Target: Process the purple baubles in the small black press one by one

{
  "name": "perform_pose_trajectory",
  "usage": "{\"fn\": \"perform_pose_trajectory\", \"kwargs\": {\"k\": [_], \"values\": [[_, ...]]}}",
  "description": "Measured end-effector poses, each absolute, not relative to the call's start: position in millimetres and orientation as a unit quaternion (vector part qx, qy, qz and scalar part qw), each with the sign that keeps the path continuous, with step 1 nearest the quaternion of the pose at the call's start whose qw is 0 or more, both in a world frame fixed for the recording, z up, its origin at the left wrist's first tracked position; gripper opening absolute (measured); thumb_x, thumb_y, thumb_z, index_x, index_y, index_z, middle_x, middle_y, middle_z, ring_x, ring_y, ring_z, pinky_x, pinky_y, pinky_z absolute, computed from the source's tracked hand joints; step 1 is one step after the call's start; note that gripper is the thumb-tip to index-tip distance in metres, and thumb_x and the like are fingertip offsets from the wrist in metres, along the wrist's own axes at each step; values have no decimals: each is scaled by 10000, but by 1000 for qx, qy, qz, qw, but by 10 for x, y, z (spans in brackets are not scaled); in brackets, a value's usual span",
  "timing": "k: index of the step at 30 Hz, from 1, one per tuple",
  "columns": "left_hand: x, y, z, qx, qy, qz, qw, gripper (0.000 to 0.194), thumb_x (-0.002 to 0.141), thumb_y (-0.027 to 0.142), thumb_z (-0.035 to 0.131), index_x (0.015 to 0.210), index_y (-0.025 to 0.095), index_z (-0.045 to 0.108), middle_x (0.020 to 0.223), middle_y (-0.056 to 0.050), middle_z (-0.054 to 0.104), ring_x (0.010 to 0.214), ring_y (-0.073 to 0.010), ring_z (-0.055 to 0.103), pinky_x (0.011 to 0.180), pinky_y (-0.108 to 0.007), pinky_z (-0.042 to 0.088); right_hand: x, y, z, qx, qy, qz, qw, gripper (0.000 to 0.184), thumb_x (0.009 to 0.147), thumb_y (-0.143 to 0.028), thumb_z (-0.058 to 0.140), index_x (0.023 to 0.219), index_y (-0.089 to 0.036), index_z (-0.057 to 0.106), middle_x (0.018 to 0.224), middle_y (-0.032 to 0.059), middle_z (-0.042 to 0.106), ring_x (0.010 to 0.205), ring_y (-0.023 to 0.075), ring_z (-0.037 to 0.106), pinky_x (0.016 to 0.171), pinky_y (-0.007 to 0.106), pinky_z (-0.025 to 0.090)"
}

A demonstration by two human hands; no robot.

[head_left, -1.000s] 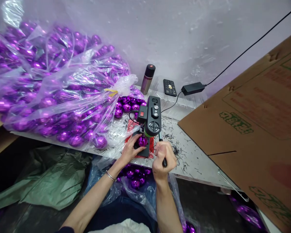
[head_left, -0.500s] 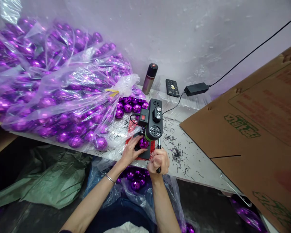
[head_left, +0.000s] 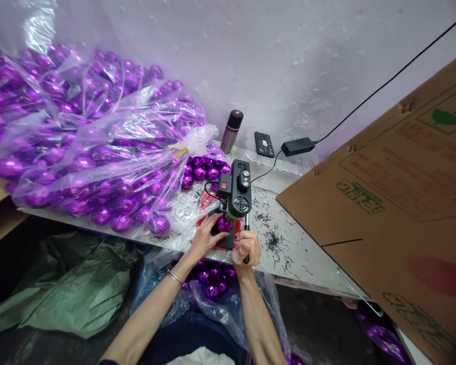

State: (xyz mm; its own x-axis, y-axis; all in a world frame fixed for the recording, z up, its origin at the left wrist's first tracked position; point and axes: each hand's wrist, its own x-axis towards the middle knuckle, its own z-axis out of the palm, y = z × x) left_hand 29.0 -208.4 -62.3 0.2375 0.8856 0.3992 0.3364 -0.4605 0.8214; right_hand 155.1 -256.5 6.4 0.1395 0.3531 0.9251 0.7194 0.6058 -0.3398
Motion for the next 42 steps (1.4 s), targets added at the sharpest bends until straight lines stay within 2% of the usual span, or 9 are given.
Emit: {"fn": "perform_pose_trajectory", "kwargs": {"k": [7,12,23,26,28,31,35,39,42], "values": [[299,-2067,-619,715,417,453,329,580,862,373,796,1388,227,601,1377,-132,692,1322,-296,637,1134,-492,498,1539,-2580,214,-420,-643,-138,626,340,1033,-180,354,707,-231,437,673,-19,524,595,115,514,576,267,409],[296,-2090,-583,697,424,473,333,572,868,410,789,1379,232,600,1364,-127,696,1293,-289,658,1114,-478,518,1488,-2623,688,-479,-578,-14,661,351,1025,-168,426,680,-219,455,652,-31,498,616,111,514,603,269,400],[-83,-3058,-756,849,308,397,165,730,898,584,693,1505,226,500,1360,-181,679,1283,-336,655,1059,-497,567,1466,-2654,649,-473,-588,-21,656,349,1019,-175,429,676,-214,478,660,-13,528,626,121,528,606,292,404],[-66,-2622,-565,785,399,450,151,470,1053,362,466,1504,231,498,1418,-158,646,1365,-296,590,1152,-515,491,1476,-2654,614,-467,-596,-34,652,331,1007,-142,432,688,-213,482,656,-14,525,629,123,532,605,292,404],[-85,-2102,-364,700,501,487,148,446,1060,250,370,1480,214,518,1434,-152,627,1374,-280,570,1188,-530,448,1476,-2655,610,-461,-603,-41,650,318,998,-123,440,697,-212,489,659,-14,531,624,123,531,593,288,401],[-185,-1332,-104,645,614,435,132,469,983,140,424,1437,108,539,1457,-226,579,1410,-347,511,1191,-592,405,1469,-2663,623,-453,-609,-46,650,318,986,-97,444,693,-214,478,659,-17,530,616,120,530,574,277,398],[-323,-819,31,743,605,267,104,494,850,25,509,1310,157,632,1495,-229,545,1401,-419,490,1133,-651,416,1461,-2683,649,-462,-614,-53,637,336,981,-89,432,673,-222,451,645,-22,517,609,123,536,562,275,395],[-369,-779,76,730,642,215,94,493,883,41,502,1357,143,585,1425,-262,552,1304,-415,572,1050,-578,487,1463,-2690,643,-461,-615,-52,638,335,980,-82,432,676,-222,439,651,-28,511,616,114,537,577,266,404],[-382,-877,138,714,660,208,108,494,872,171,637,1356,113,554,1313,-250,615,1214,-409,628,1004,-526,517,1474,-2684,654,-461,-611,-43,642,335,986,-93,433,677,-220,442,658,-25,514,626,114,537,585,269,404]]}}
